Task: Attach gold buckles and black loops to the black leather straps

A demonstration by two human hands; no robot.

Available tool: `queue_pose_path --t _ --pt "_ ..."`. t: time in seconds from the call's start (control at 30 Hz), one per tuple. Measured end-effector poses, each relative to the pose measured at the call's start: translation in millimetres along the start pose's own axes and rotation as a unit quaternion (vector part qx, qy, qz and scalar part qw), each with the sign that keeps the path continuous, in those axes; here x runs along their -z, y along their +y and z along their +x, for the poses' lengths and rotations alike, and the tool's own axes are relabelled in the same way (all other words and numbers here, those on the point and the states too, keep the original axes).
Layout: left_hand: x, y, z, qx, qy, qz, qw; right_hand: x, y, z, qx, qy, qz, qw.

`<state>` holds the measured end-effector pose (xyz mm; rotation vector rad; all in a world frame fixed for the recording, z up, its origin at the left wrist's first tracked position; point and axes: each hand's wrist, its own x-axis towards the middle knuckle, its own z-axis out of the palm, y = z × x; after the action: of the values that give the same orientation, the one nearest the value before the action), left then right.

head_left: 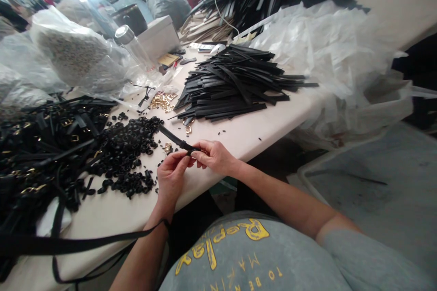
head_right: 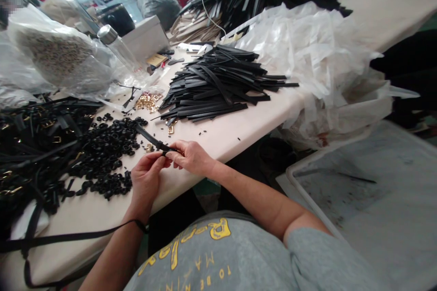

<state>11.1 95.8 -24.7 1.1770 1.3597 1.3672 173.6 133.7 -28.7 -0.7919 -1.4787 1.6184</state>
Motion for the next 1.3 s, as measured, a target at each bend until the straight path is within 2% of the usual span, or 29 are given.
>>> queue_pose_path --t 0.17,0.27,0.43,0.63,0.77,0.9,1.0,1.13,1.3 --pt "1.5 1.2 5.8 0.055 0.056 -0.122 0.989 1.6 -4.8 -1.8 0.003 0.031 -0.060 0.998" --pt "0.6 1.5 9.6 0.075 0.060 -0.148 0.984 0.7 -5.1 -3.1 0.020 0.038 -0.134 0.990" --pt "2.5 -3.9 9.9 0.076 0.060 -0.136 0.986 -1.8 -5.2 -4.4 0.040 0.046 -0.217 0.974" --pt "5.0 -7.5 8.9 0.083 0.027 -0.099 0.991 0.0 -7.3 -4.8 0.039 0.031 -0.212 0.976" --pt "4.2 -7.3 5.5 0.054 0.013 -0.070 0.996 3.1 -7.8 -4.9 0.042 0.012 -0.203 0.978" --pt "-0.1 -2.3 -0.1 0.004 0.026 -0.007 1.000 5.7 -7.5 -4.9 0.049 -0.007 -0.183 0.982" --pt "-1.7 1.2 -2.3 -0.010 0.031 0.024 0.999 5.3 -6.8 -5.1 0.055 -0.014 -0.152 0.987" --pt "2.4 -2.2 -1.3 -0.002 0.038 0.038 0.999 2.5 -5.7 -5.2 0.045 0.000 -0.136 0.990" --pt "7.7 -10.7 3.2 0.030 0.070 0.024 0.997 1.3 -4.7 -5.6 0.040 0.026 -0.206 0.977"
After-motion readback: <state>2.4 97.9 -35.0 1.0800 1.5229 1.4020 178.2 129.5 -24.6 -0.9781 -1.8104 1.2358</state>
